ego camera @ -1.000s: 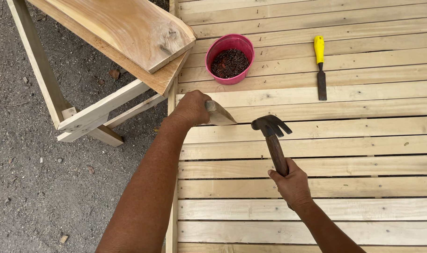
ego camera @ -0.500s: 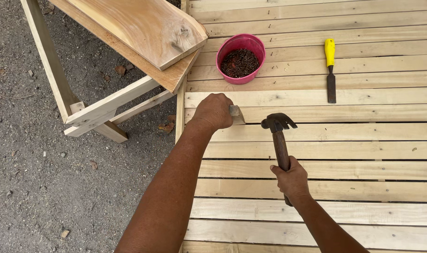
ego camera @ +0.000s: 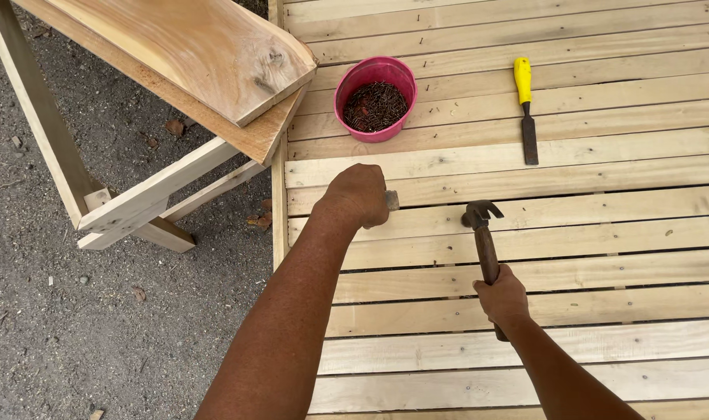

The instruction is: The person pulls nails out of wooden bench slats using the claw of a hammer, bracing a small wood block against the slats as a fulcrum, and drops the extracted nails into a pink bowl. They reposition along the bench, sit briefly, and continue extracting nails from another section.

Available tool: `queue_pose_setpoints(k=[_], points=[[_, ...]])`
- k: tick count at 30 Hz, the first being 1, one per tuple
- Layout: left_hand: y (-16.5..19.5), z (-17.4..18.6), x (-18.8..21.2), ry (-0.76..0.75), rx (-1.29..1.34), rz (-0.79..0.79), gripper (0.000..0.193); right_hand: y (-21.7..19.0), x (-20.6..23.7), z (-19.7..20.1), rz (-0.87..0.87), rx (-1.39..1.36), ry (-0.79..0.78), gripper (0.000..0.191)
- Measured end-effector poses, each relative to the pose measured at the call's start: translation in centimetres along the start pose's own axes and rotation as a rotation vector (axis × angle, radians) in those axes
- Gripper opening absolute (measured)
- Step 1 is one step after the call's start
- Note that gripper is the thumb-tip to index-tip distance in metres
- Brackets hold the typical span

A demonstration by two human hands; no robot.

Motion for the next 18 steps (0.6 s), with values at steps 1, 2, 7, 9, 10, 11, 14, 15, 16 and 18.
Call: queue_pose_setpoints(k=[1,2,7,9,10,11,14,15,16,18], points=[[0.0,-0.4,0.2,0.004,-0.014,-0.021,0.035,0.3,-0.4,0.2,0.054,0.035,0.046,0.034],[-0.1,-0.6,0.2,0.012,-0.028,-0.040,0.034,0.3,-0.6,0.3,0.113,0.070,0.092,0.034],[-1.4,-0.7,-0.3,0.016,0.151,0.024,0.044,1.4,0.0,-0.9,-0.030,-0.076,-0.016,0.026],[-1.5,-0.8,-0.4,-0.004,0.162,0.045,0.048,0.8,0.7,-1.1,-0.092,-0.247,-0.079,0.024],[-1.5,-1.0,-0.4,-0.024,0.156,0.060,0.051,0.1,0.9,-0.6,-0.082,-0.247,-0.067,0.025],[-1.5,-1.2,-0.3,-0.047,0.150,0.073,0.054,-0.4,1.0,-0.1,-0.075,-0.247,-0.056,0.027],[-1.6,-0.7,-0.3,-0.006,0.213,0.088,0.061,-2.2,1.3,1.8,0.048,-0.252,0.111,0.025],[-1.5,-0.6,-0.2,-0.006,0.216,0.090,0.060,-2.6,1.4,2.4,0.107,-0.253,0.186,0.023],[-1.5,-0.4,-0.3,-0.006,0.220,0.093,0.060,-2.9,1.5,2.6,0.146,-0.266,0.226,0.025],[-1.3,-0.4,-0.3,-0.014,0.218,0.095,0.060,-2.8,1.5,2.8,0.213,-0.290,0.305,0.029]])
Point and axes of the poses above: each hand's wrist, its own x-axis away from the middle knuckle, its own z-axis out of the back of the hand, y = z × x, the point moved 9 cm from there along -x, towards the middle knuckle, and after that the axes turned 13 degrees about x, right-handed, at the moved point
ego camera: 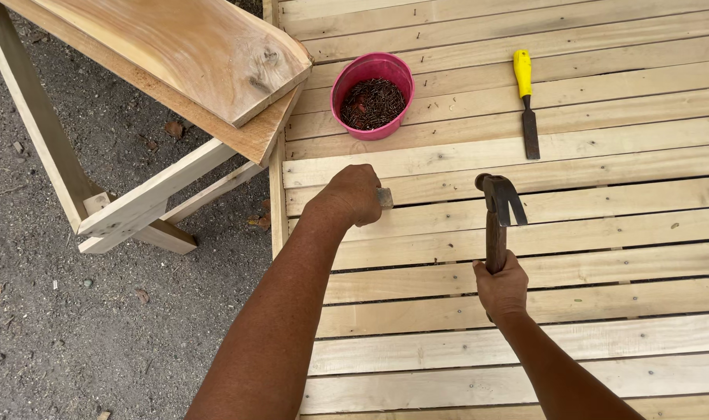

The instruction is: The person pulls nails out of wooden bench slats using the claw of a hammer, bracing a small wood block against the slats as a fulcrum, and drops the extracted nails into a pink bowl. They reposition along the bench, sit briefly, and continue extracting nails from another section.

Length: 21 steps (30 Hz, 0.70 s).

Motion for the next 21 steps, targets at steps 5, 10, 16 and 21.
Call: queue_pose_setpoints(k=[5,10,16,21], points=[[0.8,-0.4,-0.1,-0.019,-0.078,0.008,0.053,5.0,-0.4,-2.9,-0.249,0.290,-0.346,0.029],[1.0,-0.4,-0.3,0.001,-0.041,-0.011,0.056,7.0,0.8,-3.6,-0.303,0.181,-0.336,0.028],[1.1,-0.4,-0.5,-0.008,-0.091,-0.050,0.044,4.6,1.6,-1.8,-0.288,0.239,-0.329,0.036],[1.3,-0.3,-0.3,-0.002,-0.109,-0.059,0.040,-1.1,-0.5,0.1,-0.109,0.106,-0.227,0.030]])
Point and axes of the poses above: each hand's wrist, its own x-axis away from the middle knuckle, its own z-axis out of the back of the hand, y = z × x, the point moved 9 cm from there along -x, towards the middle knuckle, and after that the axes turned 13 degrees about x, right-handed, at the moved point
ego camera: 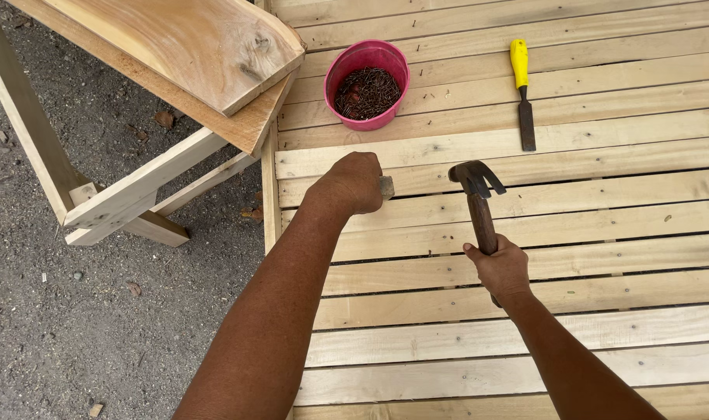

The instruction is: The person pulls nails out of wooden bench slats using the claw of a hammer, bracing a small wood block against the slats as a fulcrum, and drops the extracted nails into a pink bowl. They reposition along the bench, sit briefly, and continue extracting nails from another section.

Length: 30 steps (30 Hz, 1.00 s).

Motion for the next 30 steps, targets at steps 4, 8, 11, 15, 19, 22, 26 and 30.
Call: queue_pose_setpoints(k=[4,8,11,15,19,22,26,30], points=[[-0.2,0.1,0.0,-0.011,0.018,0.035,0.042,-2.4,0.2,1.0,0.273,-0.207,0.212,0.036],[-0.1,0.1,0.0,-0.008,-0.006,0.028,0.042,0.8,-0.1,-2.3,0.019,0.045,-0.031,0.023],[0.0,0.0,0.1,-0.004,0.015,0.005,0.043,2.7,1.2,-3.1,-0.167,0.069,-0.230,0.024],[-0.1,0.0,-0.2,0.000,0.039,0.026,0.047,0.5,1.9,-0.1,-0.109,0.092,-0.175,0.028],[-0.3,-0.1,-0.3,0.011,0.052,0.027,0.047,-3.7,0.4,2.8,0.167,-0.165,0.067,0.026],[-0.2,-0.3,-0.1,0.012,0.036,0.004,0.045,-4.1,0.3,2.9,0.368,-0.258,0.267,0.034],[-0.4,0.1,-0.2,0.025,0.101,0.015,0.044,3.4,0.0,-2.7,-0.126,0.262,-0.148,0.026],[-0.2,-0.6,-0.3,-0.004,0.029,0.022,0.040,4.4,-0.4,-1.7,-0.129,0.290,-0.178,0.034]])
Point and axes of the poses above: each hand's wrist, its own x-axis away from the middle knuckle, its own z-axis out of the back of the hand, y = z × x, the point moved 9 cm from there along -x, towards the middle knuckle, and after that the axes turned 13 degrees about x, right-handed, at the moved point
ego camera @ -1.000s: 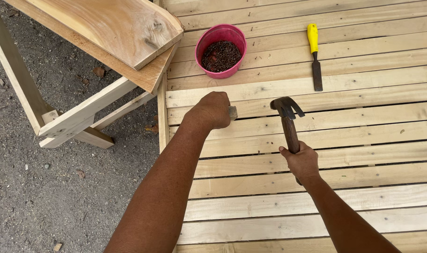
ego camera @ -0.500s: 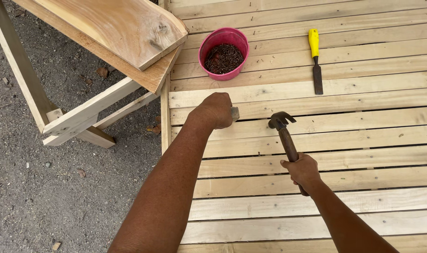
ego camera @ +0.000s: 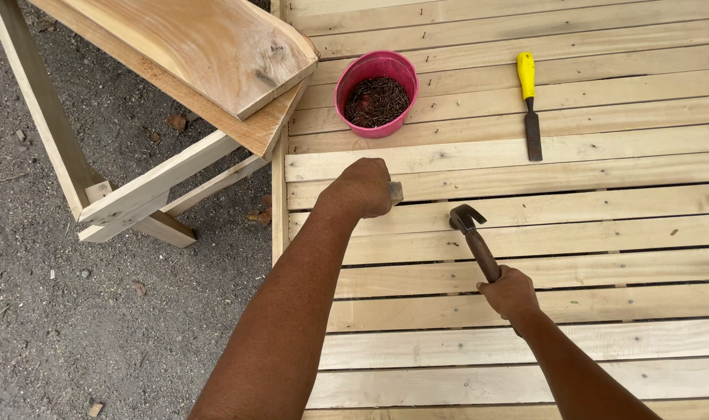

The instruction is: The person pulls nails out of wooden bench slats using the claw of a hammer, bracing a small wood block against the slats as a fulcrum, and drops the extracted nails into a pink bowl. They reposition along the bench, sit briefly, and continue extracting nails from another section.

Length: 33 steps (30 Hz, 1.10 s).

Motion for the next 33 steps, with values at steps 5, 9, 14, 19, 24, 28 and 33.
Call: queue_pose_setpoints(k=[5,9,14,19,24,28,33], points=[[1.2,-0.6,-0.2,0.037,-0.025,-0.048,0.038,-2.6,0.6,2.6,0.193,-0.309,0.252,0.037],[1.1,-0.5,-0.7,0.036,0.002,-0.048,0.034,-3.9,0.7,2.4,0.261,-0.255,0.323,0.026],[0.3,-1.1,-1.0,0.039,-0.024,-0.029,0.036,-3.1,-0.4,-0.4,0.024,-0.010,-0.038,0.023],[1.0,-3.1,-0.8,0.076,-0.059,-0.140,0.037,-4.3,0.7,-0.1,0.005,-0.036,-0.044,0.024],[1.1,-4.7,-0.8,0.101,-0.035,-0.159,0.031,-4.7,1.2,0.6,-0.018,-0.024,-0.069,0.023],[-1.2,-1.9,-0.4,0.129,0.009,-0.094,0.030,-4.1,1.4,0.6,-0.030,-0.091,-0.092,0.026],[-7.8,4.1,3.6,0.110,0.228,0.028,0.066,-2.8,1.6,0.4,-0.043,-0.088,-0.114,0.024]])
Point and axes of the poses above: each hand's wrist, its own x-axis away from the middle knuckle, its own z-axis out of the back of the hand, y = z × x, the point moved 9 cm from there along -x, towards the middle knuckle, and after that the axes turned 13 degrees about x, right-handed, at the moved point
